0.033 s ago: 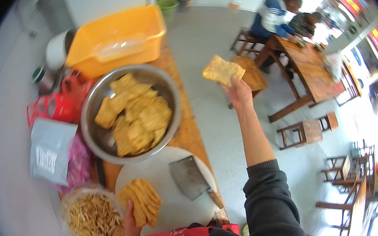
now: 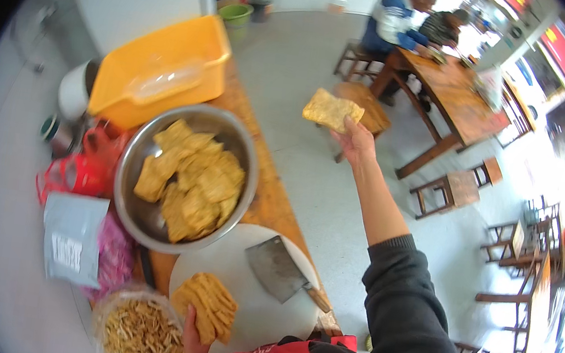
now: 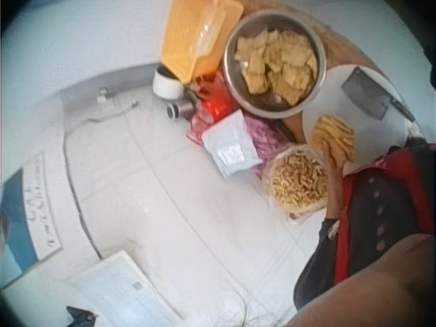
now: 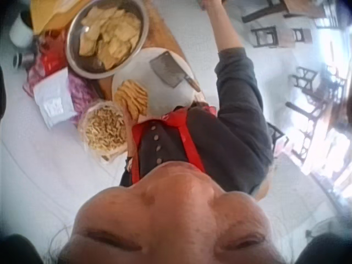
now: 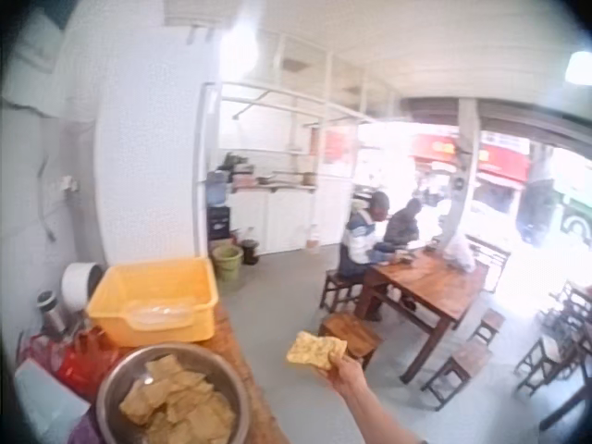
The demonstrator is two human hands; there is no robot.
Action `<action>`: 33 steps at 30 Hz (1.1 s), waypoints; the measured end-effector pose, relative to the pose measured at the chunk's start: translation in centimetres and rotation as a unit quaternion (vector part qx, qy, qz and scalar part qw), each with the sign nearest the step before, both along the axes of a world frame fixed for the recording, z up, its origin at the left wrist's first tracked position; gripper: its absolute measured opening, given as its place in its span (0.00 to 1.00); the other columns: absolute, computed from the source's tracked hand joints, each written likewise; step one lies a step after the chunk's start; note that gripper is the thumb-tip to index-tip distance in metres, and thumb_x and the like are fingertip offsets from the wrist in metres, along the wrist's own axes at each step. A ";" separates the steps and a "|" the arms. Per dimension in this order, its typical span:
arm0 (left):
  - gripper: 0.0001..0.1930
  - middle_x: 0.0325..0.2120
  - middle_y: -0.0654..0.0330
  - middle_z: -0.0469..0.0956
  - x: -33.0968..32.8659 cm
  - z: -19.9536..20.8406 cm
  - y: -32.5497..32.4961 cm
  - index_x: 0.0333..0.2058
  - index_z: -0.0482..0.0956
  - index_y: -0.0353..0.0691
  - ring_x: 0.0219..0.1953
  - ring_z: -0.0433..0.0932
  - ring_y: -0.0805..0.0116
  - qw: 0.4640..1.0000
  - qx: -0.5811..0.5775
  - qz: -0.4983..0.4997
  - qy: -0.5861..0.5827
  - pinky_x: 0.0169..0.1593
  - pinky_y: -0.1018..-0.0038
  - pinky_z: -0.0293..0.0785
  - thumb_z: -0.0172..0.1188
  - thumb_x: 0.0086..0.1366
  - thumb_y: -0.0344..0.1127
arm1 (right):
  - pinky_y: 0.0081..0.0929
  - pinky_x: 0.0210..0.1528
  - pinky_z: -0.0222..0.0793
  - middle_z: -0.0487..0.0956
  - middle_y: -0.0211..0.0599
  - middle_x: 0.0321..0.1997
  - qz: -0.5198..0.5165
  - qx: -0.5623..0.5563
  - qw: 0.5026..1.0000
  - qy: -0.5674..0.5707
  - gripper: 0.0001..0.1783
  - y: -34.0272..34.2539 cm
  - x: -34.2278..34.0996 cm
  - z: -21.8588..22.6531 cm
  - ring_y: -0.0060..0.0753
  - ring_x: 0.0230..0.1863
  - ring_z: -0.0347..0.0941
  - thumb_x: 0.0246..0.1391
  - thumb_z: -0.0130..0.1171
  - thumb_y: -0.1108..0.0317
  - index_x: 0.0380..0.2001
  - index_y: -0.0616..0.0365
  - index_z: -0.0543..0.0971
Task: The person repeatedly picks dried tofu sheets from a metal bowl, stacks them on a cutting board, and slices them into thin strips using a cleaver. The cut strips are then transferred into a plastic bag. The process is repeated multiple times throughout the clip.
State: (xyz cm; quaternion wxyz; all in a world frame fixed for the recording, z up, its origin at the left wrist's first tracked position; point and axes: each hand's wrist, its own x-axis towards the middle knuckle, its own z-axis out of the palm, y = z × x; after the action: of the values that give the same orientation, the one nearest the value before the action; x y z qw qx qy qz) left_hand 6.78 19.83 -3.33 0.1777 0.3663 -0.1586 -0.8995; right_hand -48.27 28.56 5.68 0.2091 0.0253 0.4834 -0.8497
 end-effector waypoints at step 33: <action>0.31 0.53 0.58 0.73 -7.6 4.1 7.0 0.61 0.65 0.43 0.52 0.75 0.59 0.995 -0.085 -0.053 -0.002 0.53 0.60 0.74 0.47 0.69 0.60 | 0.31 0.40 0.82 0.81 0.42 0.41 -0.234 -0.141 0.952 -0.136 0.13 26.2 -14.9 -4.2 0.38 0.41 0.80 0.63 0.54 0.65 0.45 0.63 0.74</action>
State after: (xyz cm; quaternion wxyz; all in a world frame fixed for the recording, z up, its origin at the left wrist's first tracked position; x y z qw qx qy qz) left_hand -0.80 26.88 0.81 0.1600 0.3430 -0.2535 -0.8902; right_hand -63.16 54.77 1.47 0.0699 0.2232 0.3061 -0.9228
